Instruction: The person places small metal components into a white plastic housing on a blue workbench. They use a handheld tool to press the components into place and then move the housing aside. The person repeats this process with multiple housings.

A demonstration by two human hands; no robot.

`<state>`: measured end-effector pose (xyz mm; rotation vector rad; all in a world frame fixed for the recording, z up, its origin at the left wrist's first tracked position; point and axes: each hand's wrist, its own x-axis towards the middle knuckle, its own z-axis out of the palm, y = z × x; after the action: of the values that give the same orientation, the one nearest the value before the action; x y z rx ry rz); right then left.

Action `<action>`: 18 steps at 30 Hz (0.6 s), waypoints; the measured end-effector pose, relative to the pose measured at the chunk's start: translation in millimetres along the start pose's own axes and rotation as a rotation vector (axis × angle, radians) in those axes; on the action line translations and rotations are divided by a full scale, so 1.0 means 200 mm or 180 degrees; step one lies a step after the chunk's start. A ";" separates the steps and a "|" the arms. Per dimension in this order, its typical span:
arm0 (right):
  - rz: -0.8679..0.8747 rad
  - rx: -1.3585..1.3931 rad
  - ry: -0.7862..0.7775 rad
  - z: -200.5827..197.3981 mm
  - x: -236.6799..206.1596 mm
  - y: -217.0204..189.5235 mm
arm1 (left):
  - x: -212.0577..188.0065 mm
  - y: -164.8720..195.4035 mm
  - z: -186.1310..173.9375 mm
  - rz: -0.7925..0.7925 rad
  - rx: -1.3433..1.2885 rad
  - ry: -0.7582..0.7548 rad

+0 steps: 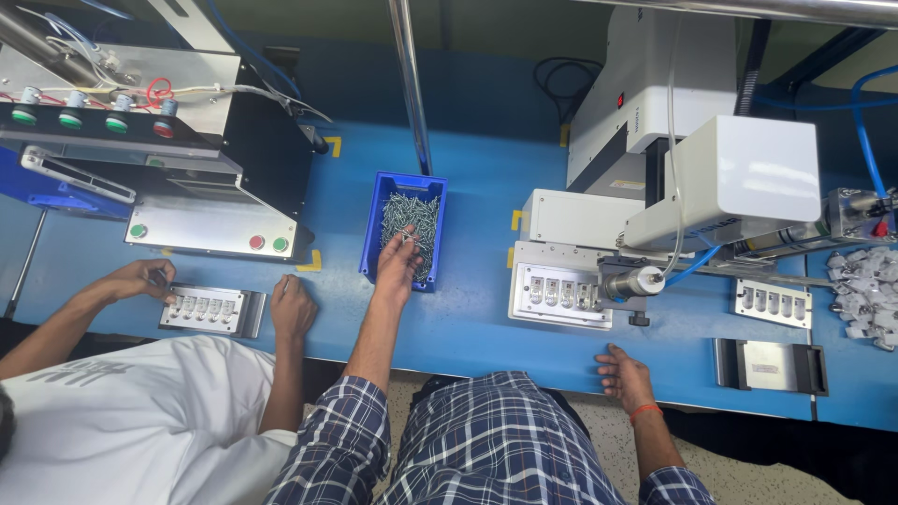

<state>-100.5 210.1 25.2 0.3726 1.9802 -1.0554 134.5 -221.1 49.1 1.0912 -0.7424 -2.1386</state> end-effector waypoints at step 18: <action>0.0178 0.0087 0.0061 0.07 -0.06 -0.04 | 0.05 0.06 -0.07 -0.0449 -0.0307 0.0499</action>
<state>-90.4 195.5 34.8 0.4520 1.9628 -1.0478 144.6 -239.2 46.4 1.2750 -0.4980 -2.1505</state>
